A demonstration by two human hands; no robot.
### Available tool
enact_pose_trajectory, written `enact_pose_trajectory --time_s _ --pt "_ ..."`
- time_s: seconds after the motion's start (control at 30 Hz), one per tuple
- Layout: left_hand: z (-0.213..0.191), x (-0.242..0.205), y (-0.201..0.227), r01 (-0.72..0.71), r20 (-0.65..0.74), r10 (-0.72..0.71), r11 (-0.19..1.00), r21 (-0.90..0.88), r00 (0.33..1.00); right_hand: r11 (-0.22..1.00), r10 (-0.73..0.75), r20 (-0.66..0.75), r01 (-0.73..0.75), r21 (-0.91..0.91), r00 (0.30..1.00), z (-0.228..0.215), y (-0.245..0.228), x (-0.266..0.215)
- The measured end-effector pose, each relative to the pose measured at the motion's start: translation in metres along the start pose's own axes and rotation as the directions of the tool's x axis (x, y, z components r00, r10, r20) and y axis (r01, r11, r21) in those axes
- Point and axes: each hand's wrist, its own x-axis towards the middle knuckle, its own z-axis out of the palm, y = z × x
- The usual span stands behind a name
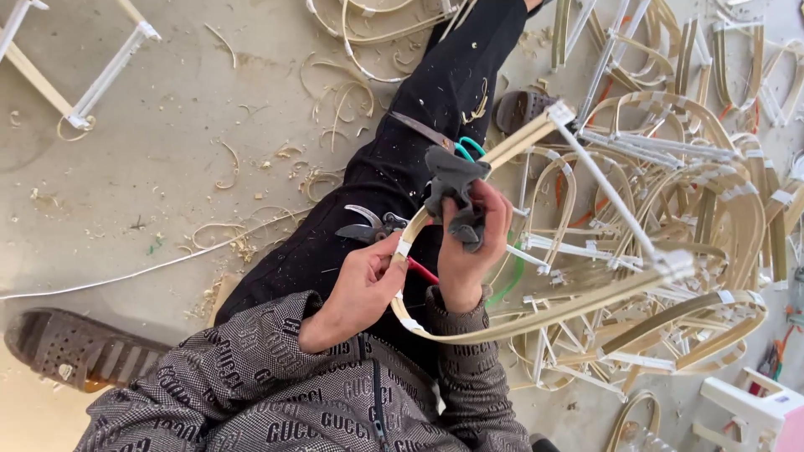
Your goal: Assembling and finishing curved bamboo frame components for furniture manufacturing.
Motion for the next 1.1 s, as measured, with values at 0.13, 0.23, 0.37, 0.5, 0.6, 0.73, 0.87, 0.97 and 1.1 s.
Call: enact_pose_trajectory --time_s 0.13,0.23,0.37,0.5,0.6,0.73,0.87,0.97,1.1 --pt "-0.012 0.005 -0.02 0.006 -0.036 -0.006 1.0 -0.008 0.999 0.999 -0.049 0.247 0.052 -0.003 0.968 -0.008 0.007 -0.033" --pt "-0.021 0.006 -0.029 -0.049 -0.062 0.054 0.996 0.08 0.997 0.989 0.065 0.378 -0.11 0.101 0.924 -0.009 0.016 -0.045" --pt "-0.003 -0.001 -0.001 -0.015 0.006 0.015 0.997 0.07 1.0 1.0 -0.028 0.151 0.029 0.001 0.988 -0.015 0.021 -0.006" --pt "-0.019 0.007 -0.015 -0.078 0.005 0.077 0.993 0.091 0.997 0.989 -0.062 0.232 0.029 0.144 0.971 -0.004 0.022 -0.031" --pt "-0.022 0.015 -0.017 -0.066 0.013 0.065 0.992 0.107 0.998 0.975 -0.04 0.292 -0.026 0.219 0.955 -0.007 0.026 -0.037" --pt "-0.011 0.004 -0.013 -0.004 0.065 0.0 0.998 0.065 0.998 0.998 -0.033 0.002 0.033 -0.045 0.999 -0.014 0.025 -0.006" --pt "-0.026 0.012 -0.017 -0.045 -0.015 0.046 0.997 0.066 0.999 0.977 0.093 0.268 -0.14 0.161 0.959 0.001 0.023 -0.043" --pt "-0.032 0.009 -0.026 -0.016 0.001 0.016 0.997 0.075 1.0 0.895 0.289 0.373 -0.387 0.222 0.882 -0.004 0.019 -0.062" --pt "-0.015 0.005 -0.017 -0.009 0.091 0.004 0.999 0.054 0.996 0.992 0.076 0.083 -0.083 0.095 0.994 -0.003 0.035 -0.041"
